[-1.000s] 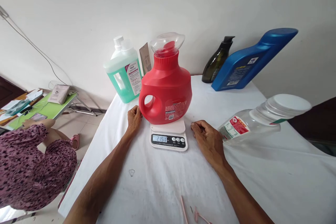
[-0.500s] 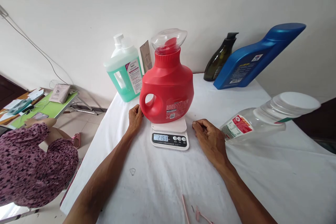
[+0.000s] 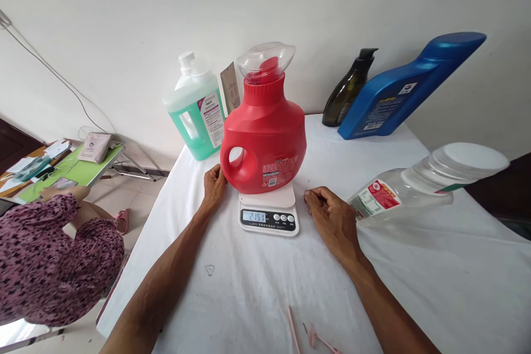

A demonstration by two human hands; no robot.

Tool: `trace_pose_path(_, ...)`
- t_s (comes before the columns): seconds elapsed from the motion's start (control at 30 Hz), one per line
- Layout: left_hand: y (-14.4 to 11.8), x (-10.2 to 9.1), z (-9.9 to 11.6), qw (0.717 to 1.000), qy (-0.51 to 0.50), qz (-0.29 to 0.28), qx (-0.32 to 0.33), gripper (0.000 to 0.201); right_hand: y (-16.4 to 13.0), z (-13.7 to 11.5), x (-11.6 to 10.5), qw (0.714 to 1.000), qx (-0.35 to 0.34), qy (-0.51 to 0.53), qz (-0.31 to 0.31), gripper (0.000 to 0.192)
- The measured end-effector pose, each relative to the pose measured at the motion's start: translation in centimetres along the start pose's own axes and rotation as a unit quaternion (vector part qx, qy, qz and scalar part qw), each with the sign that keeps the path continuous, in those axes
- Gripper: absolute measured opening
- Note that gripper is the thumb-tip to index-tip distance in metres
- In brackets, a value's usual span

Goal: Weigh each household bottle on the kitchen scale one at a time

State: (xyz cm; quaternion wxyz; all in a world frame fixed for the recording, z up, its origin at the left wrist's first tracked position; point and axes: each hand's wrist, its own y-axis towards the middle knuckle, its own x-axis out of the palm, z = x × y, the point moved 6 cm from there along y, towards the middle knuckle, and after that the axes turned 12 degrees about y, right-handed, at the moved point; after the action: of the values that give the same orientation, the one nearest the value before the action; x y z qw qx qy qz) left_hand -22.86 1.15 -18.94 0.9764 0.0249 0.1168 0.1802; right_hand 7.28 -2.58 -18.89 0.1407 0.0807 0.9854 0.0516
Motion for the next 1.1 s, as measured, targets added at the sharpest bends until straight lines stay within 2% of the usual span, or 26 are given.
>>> trace_pose_path(0.23,0.06,0.01,0.26,0.999,0.029,-0.013,0.026,0.041,0.0,0.01,-0.03,1.0,0.0,0.003,-0.002,0.04)
trace_pose_path(0.6,-0.14,0.05,0.62,0.999,0.031,-0.015,0.029,0.038,-0.04,0.16,-0.05,1.0,0.003,0.003,0.002,0.04)
trace_pose_path(1.1,-0.2,0.26,0.76,0.998,0.033,-0.018,0.04,0.047,-0.1,-0.15,-0.04,1.0,0.0,0.01,-0.002,0.038)
